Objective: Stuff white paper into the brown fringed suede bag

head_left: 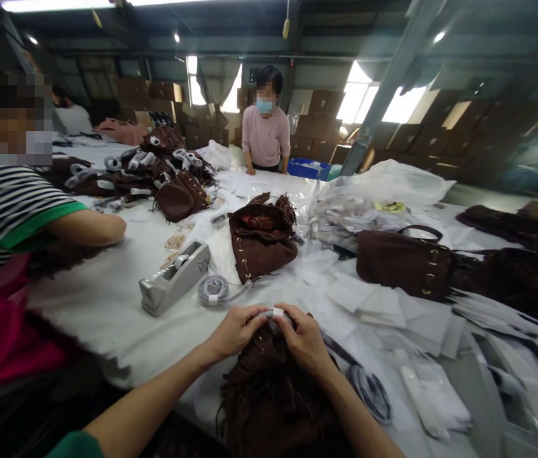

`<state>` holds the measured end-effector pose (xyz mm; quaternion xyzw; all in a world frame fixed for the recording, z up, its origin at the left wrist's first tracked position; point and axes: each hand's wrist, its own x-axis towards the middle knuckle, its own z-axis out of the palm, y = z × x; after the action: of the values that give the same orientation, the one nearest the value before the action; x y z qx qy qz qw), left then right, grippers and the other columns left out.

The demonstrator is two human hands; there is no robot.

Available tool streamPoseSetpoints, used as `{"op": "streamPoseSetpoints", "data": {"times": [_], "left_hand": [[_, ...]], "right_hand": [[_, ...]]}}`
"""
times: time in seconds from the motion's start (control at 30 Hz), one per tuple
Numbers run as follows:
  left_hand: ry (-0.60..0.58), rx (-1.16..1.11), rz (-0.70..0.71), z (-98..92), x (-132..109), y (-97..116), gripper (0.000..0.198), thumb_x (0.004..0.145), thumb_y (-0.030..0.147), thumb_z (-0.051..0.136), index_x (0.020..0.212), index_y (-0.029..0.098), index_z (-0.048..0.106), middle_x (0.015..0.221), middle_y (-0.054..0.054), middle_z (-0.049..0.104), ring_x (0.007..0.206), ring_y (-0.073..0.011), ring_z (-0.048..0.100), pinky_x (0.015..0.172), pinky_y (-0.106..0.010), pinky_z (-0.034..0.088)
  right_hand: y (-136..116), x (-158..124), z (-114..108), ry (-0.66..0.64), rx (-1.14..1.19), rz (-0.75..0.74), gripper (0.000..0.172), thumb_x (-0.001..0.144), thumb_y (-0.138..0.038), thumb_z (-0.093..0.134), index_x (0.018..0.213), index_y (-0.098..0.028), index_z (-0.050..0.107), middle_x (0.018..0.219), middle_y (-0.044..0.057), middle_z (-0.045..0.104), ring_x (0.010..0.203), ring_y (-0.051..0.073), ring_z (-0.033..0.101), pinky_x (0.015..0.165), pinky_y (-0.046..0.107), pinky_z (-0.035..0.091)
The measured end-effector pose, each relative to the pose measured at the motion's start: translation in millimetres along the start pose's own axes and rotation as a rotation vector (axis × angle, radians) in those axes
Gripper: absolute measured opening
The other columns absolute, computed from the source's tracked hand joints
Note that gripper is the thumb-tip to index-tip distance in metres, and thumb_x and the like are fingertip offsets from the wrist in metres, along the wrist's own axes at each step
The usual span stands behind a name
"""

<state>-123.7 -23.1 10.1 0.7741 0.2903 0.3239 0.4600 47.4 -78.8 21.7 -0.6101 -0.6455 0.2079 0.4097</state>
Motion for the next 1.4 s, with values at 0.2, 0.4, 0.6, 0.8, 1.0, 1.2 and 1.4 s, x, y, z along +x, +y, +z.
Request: {"op": "streamPoseSetpoints", "data": {"times": [0.2, 0.4, 0.6, 0.8, 1.0, 1.2, 1.4], "left_hand": [[-0.059, 0.111, -0.086, -4.7, -2.3, -4.2, 0.031, 0.085, 0.022, 0.046, 0.107, 0.015, 0.066, 0.094, -0.005, 0.072, 0.084, -0.0200, 0.064, 0.075, -0.028, 0.048], [-0.090, 0.142, -0.086, -15.9, 14.9, 10.8, 0.050, 0.078, 0.033, 0.061, 0.125, 0.018, 0.055, 0.123, -0.010, 0.062, 0.110, -0.0244, 0.057, 0.092, -0.032, 0.044], [-0.155, 0.158, -0.115, -9.7, 24.7, -2.5, 0.026, 0.081, 0.040, 0.056, 0.090, 0.018, 0.065, 0.078, -0.001, 0.066, 0.073, -0.0185, 0.059, 0.068, -0.027, 0.044], [0.241, -0.240, -0.496, -1.0, 21.6, -46.5, 0.044, 0.076, 0.058, 0.054, 0.090, 0.016, 0.056, 0.069, 0.000, 0.058, 0.061, -0.0171, 0.058, 0.058, -0.028, 0.045], [0.357, -0.071, -0.476, -17.1, 20.8, -32.9, 0.053, 0.073, 0.046, 0.061, 0.114, 0.014, 0.054, 0.098, -0.011, 0.064, 0.091, -0.0235, 0.061, 0.077, -0.034, 0.047], [0.026, 0.335, -0.011, -27.2, -18.4, 52.8, 0.032, 0.080, 0.024, 0.052, 0.110, 0.022, 0.063, 0.101, -0.006, 0.065, 0.088, -0.0187, 0.060, 0.076, -0.028, 0.045], [-0.117, 0.263, -0.379, 11.1, -59.6, 65.4, 0.031, 0.082, 0.048, 0.053, 0.085, 0.019, 0.062, 0.066, 0.000, 0.061, 0.058, -0.0152, 0.054, 0.053, -0.024, 0.037]], "right_hand": [[8.1, 0.4, 11.2, 0.017, 0.018, -0.010, 0.024, 0.085, -0.034, 0.053, 0.099, -0.019, 0.066, 0.096, 0.006, 0.070, 0.091, 0.021, 0.064, 0.084, 0.033, 0.048], [1.1, 5.4, 0.8, -0.022, 0.038, 0.062, 0.037, 0.087, -0.041, 0.051, 0.115, -0.020, 0.062, 0.109, 0.008, 0.069, 0.099, 0.023, 0.064, 0.087, 0.036, 0.049], [34.5, -33.9, -90.4, 0.171, -0.059, 0.294, 0.050, 0.087, -0.051, 0.046, 0.122, -0.018, 0.058, 0.117, 0.011, 0.066, 0.105, 0.025, 0.062, 0.090, 0.039, 0.048], [84.2, -112.8, -127.2, 0.095, -0.258, 0.550, 0.052, 0.080, -0.053, 0.050, 0.110, -0.014, 0.066, 0.109, 0.015, 0.069, 0.100, 0.028, 0.063, 0.087, 0.040, 0.049], [95.2, -126.9, -103.0, 0.050, -0.174, 0.567, 0.052, 0.080, -0.057, 0.048, 0.102, -0.015, 0.070, 0.092, 0.009, 0.073, 0.088, 0.027, 0.066, 0.080, 0.036, 0.049], [99.3, -125.7, -105.4, 0.058, -0.159, 0.537, 0.048, 0.081, -0.058, 0.044, 0.086, -0.019, 0.073, 0.091, 0.008, 0.074, 0.089, 0.029, 0.066, 0.079, 0.038, 0.048], [98.4, -130.3, -108.6, 0.317, -0.287, 0.483, 0.046, 0.080, -0.056, 0.048, 0.089, -0.017, 0.071, 0.090, 0.012, 0.071, 0.087, 0.030, 0.064, 0.082, 0.044, 0.049]]}}
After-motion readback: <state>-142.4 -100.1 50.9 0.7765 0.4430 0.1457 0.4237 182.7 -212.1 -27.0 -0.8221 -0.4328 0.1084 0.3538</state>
